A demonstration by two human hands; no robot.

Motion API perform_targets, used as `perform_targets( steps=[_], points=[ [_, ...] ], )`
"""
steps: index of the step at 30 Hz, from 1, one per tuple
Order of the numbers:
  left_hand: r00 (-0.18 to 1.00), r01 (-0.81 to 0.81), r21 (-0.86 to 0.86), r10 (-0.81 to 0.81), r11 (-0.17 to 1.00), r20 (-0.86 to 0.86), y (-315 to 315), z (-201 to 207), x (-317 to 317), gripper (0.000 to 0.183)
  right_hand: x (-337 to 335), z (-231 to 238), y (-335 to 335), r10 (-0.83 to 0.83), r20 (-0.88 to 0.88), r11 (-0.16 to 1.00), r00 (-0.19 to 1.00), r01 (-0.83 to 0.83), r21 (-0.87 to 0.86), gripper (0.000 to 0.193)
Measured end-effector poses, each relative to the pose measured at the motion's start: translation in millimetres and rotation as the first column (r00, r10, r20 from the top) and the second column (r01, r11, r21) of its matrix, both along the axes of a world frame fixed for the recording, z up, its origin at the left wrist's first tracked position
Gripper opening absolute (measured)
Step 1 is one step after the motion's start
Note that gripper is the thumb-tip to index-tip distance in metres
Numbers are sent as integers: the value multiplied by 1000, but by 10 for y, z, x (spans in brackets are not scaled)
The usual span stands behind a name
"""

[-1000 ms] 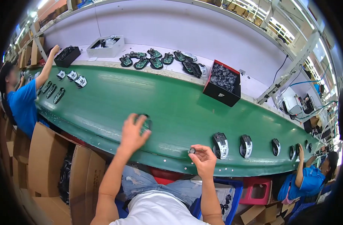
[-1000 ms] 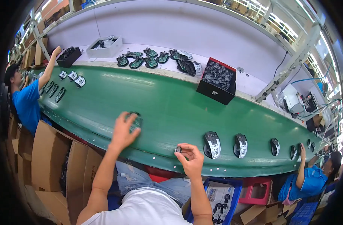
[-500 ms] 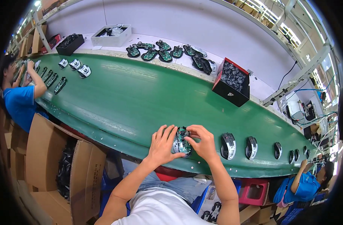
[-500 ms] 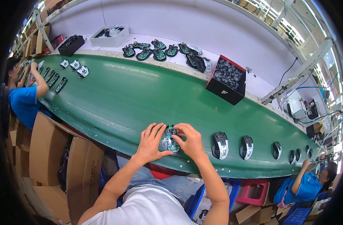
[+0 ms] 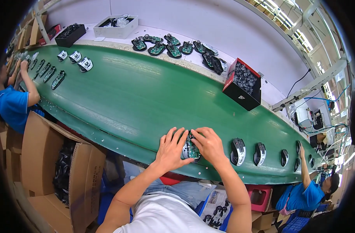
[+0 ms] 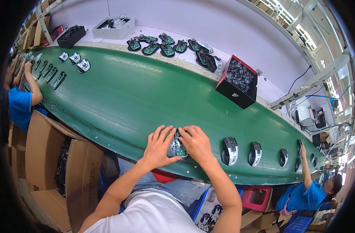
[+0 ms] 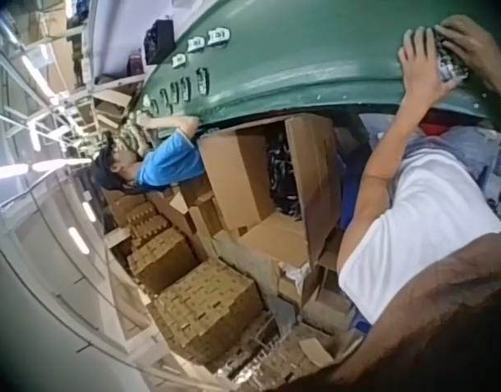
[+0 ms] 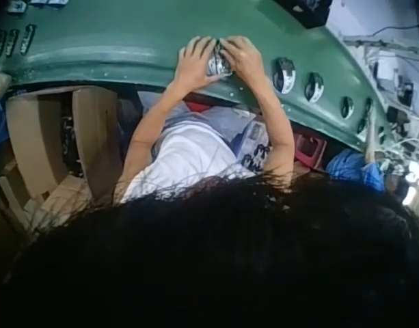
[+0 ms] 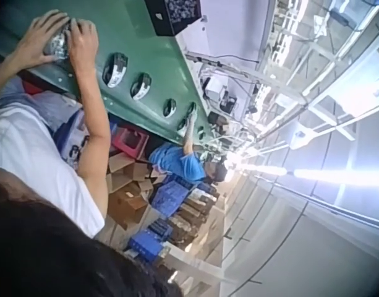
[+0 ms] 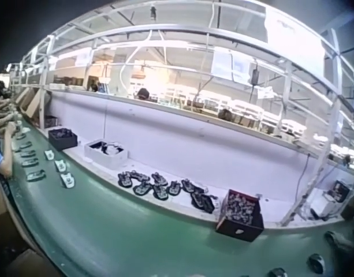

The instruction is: The person assembles computer mice on a conveyor belt by installing scroll wheels into mouse base assemblies and snapping upper covers onto the mouse bodies by hand.

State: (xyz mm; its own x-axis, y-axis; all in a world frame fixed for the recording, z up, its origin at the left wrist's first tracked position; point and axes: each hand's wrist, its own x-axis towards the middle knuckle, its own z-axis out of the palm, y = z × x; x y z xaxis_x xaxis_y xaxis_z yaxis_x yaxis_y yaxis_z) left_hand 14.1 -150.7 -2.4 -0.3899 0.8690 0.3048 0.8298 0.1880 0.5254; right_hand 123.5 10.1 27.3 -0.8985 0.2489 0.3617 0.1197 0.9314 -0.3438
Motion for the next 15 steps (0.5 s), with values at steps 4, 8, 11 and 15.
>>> perform_targets(
  steps=[4, 8, 11, 15],
  points=[
    [1000, 7, -20, -7, 1000, -15, 3, -24, 17, 98, 43, 10, -132, -49, 137, 980, 989, 21, 199, 50],
    [998, 28, -17, -29, 999, -51, 65, -3, 53, 98, 128, -61, -38, -15, 237, 999, 971, 21, -24, 69],
    [997, 66, 13, -65, 998, -48, 192, 30, 88, 97, 423, 71, 3, -74, 2, 957, 997, 72, -280, 70],
    [992, -42, -56, 35, 998, -119, 86, -83, -303, 80, 999, 351, 296, -353, -319, 935, 879, 344, -88, 39]
  ],
)
